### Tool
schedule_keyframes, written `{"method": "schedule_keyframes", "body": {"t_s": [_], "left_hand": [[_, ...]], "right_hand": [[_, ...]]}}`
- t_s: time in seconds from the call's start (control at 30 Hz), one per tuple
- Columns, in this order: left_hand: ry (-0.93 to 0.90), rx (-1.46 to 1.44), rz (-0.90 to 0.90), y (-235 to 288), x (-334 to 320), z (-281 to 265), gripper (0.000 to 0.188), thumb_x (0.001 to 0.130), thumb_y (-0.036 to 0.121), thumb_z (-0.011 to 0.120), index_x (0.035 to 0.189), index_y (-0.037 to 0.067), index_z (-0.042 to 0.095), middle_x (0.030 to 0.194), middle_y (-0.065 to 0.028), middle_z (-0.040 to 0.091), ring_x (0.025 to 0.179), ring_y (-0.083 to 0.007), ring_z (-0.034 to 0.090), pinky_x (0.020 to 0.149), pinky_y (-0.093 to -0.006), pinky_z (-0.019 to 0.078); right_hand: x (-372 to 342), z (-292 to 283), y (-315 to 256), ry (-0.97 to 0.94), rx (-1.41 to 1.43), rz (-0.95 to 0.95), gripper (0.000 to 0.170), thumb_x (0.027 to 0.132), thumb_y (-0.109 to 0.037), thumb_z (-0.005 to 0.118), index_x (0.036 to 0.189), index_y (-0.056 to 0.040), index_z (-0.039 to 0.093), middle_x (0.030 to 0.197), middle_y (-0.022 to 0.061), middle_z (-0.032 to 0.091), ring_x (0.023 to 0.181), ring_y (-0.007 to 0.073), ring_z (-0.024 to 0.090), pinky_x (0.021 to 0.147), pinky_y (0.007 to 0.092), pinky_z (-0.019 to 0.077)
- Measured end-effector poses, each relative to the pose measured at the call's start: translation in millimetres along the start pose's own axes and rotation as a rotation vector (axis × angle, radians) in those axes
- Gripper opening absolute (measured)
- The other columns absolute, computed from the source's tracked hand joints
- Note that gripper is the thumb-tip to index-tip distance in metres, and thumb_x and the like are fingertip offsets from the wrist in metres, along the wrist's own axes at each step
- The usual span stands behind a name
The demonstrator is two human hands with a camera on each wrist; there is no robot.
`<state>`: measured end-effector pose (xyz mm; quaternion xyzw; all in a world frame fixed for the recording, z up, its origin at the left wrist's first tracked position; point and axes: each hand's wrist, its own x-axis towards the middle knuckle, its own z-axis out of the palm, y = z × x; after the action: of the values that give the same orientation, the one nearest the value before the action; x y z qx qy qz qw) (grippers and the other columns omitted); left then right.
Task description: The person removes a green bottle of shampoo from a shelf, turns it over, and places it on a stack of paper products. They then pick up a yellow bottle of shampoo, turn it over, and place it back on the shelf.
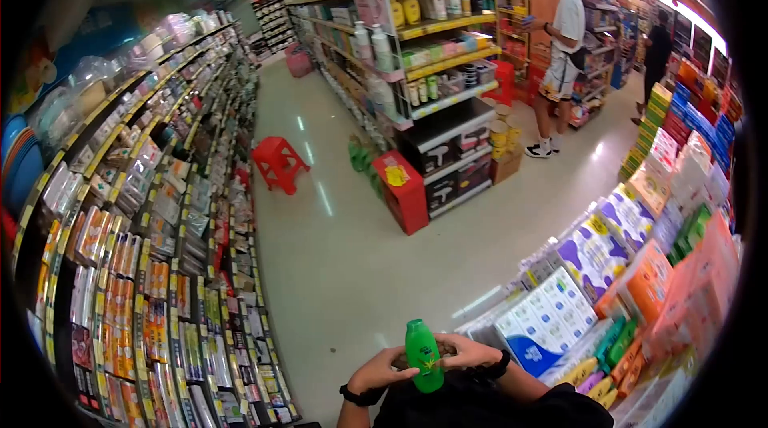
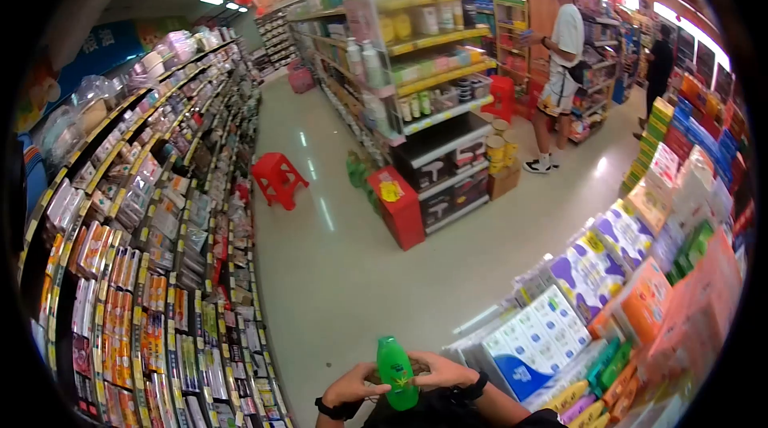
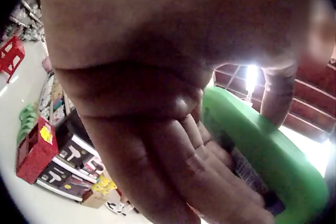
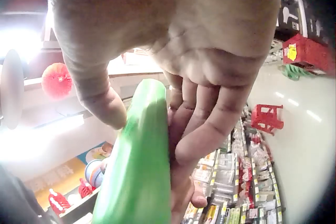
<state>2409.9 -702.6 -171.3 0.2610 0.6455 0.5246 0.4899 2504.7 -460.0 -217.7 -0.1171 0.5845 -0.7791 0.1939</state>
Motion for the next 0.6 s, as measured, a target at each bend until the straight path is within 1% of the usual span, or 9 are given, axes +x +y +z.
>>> {"method": "schedule_keyframes", "body": {"t_s": [0.07, 0.13, 0.2, 0.23, 0.3, 0.4, 0.43, 0.5, 0.6], "left_hand": [[0.055, 0.005, 0.037, -18.7, 9.5, -27.3, 0.052, 0.090, 0.027, 0.076, 0.128, -0.004, 0.061, 0.112, -0.0137, 0.072, 0.102, -0.0209, 0.067, 0.095, -0.0360, 0.0513], [0.098, -0.002, 0.017, -17.9, 17.1, -57.1, 0.054, 0.090, 0.027, 0.076, 0.131, -0.004, 0.059, 0.116, -0.0142, 0.071, 0.106, -0.0220, 0.067, 0.097, -0.0373, 0.0507], [0.112, 0.022, -0.001, -17.3, 23.6, -91.0, 0.054, 0.091, 0.027, 0.075, 0.132, -0.004, 0.058, 0.117, -0.0141, 0.071, 0.106, -0.0220, 0.067, 0.098, -0.0378, 0.0504], [0.101, 0.053, 0.047, -21.7, 30.3, -109.3, 0.064, 0.092, 0.033, 0.073, 0.139, -0.005, 0.052, 0.121, -0.0171, 0.070, 0.110, -0.0245, 0.068, 0.100, -0.0393, 0.0513], [0.137, -0.006, 0.082, -11.9, 34.4, -137.1, 0.062, 0.093, 0.032, 0.072, 0.140, -0.004, 0.052, 0.121, -0.0169, 0.069, 0.109, -0.0243, 0.068, 0.099, -0.0394, 0.0515], [0.177, -0.087, 0.187, -3.7, 49.0, -187.7, 0.060, 0.095, 0.031, 0.071, 0.140, -0.004, 0.052, 0.120, -0.0164, 0.070, 0.108, -0.0239, 0.068, 0.099, -0.0395, 0.0516], [0.184, -0.119, 0.227, -3.6, 55.3, -205.6, 0.060, 0.095, 0.031, 0.070, 0.140, -0.004, 0.052, 0.120, -0.0161, 0.070, 0.108, -0.0237, 0.068, 0.099, -0.0396, 0.0516], [0.181, -0.041, 0.205, -1.6, 63.6, -245.4, 0.056, 0.097, 0.030, 0.069, 0.138, -0.004, 0.053, 0.118, -0.0148, 0.070, 0.106, -0.0223, 0.068, 0.097, -0.0382, 0.0522], [0.142, 0.027, 0.132, 10.7, 77.9, -299.3, 0.047, 0.100, 0.026, 0.064, 0.135, -0.005, 0.056, 0.114, -0.0126, 0.071, 0.100, -0.0199, 0.069, 0.093, -0.0359, 0.0532]], "right_hand": [[33.5, -15.3, 3.4, -0.035, -0.029, -0.007, 0.062, 0.094, -0.012, 0.066, 0.147, 0.0046, 0.040, 0.140, 0.0190, 0.058, 0.128, 0.0251, 0.057, 0.109, 0.0386, 0.0449], [67.1, -28.6, 0.5, -0.067, -0.042, -0.001, 0.062, 0.093, -0.011, 0.065, 0.147, 0.0049, 0.040, 0.139, 0.0196, 0.058, 0.128, 0.0254, 0.057, 0.109, 0.0381, 0.0450], [101.0, -37.0, -6.2, -0.058, -0.025, 0.018, 0.060, 0.093, -0.009, 0.064, 0.146, 0.0051, 0.040, 0.133, 0.0181, 0.062, 0.122, 0.0241, 0.060, 0.104, 0.0357, 0.0478], [119.5, -40.9, -10.3, -0.063, 0.013, 0.038, 0.060, 0.093, -0.009, 0.064, 0.146, 0.0051, 0.041, 0.131, 0.0175, 0.062, 0.120, 0.0237, 0.061, 0.102, 0.0351, 0.0486], [153.9, -48.8, -26.2, -0.070, 0.033, 0.055, 0.058, 0.093, -0.008, 0.063, 0.146, 0.0051, 0.040, 0.126, 0.0152, 0.064, 0.115, 0.0220, 0.062, 0.095, 0.0333, 0.0509], [205.0, -64.3, -41.1, -0.099, 0.071, -0.004, 0.054, 0.097, -0.005, 0.059, 0.147, 0.0025, 0.040, 0.137, 0.0141, 0.059, 0.125, 0.0216, 0.058, 0.100, 0.0348, 0.0513], [225.1, -70.3, -42.3, -0.080, 0.061, 0.006, 0.053, 0.097, -0.004, 0.059, 0.146, 0.0025, 0.041, 0.134, 0.0131, 0.060, 0.122, 0.0206, 0.059, 0.098, 0.0340, 0.0518], [260.5, -79.9, -40.4, -0.043, 0.048, 0.044, 0.050, 0.097, -0.004, 0.058, 0.144, 0.0026, 0.044, 0.129, 0.0111, 0.063, 0.116, 0.0187, 0.062, 0.093, 0.0325, 0.0529], [306.8, -85.8, -44.5, 0.060, 0.022, 0.053, 0.043, 0.095, -0.006, 0.059, 0.135, 0.0041, 0.050, 0.116, 0.0078, 0.066, 0.103, 0.0140, 0.063, 0.085, 0.0311, 0.0517]]}}
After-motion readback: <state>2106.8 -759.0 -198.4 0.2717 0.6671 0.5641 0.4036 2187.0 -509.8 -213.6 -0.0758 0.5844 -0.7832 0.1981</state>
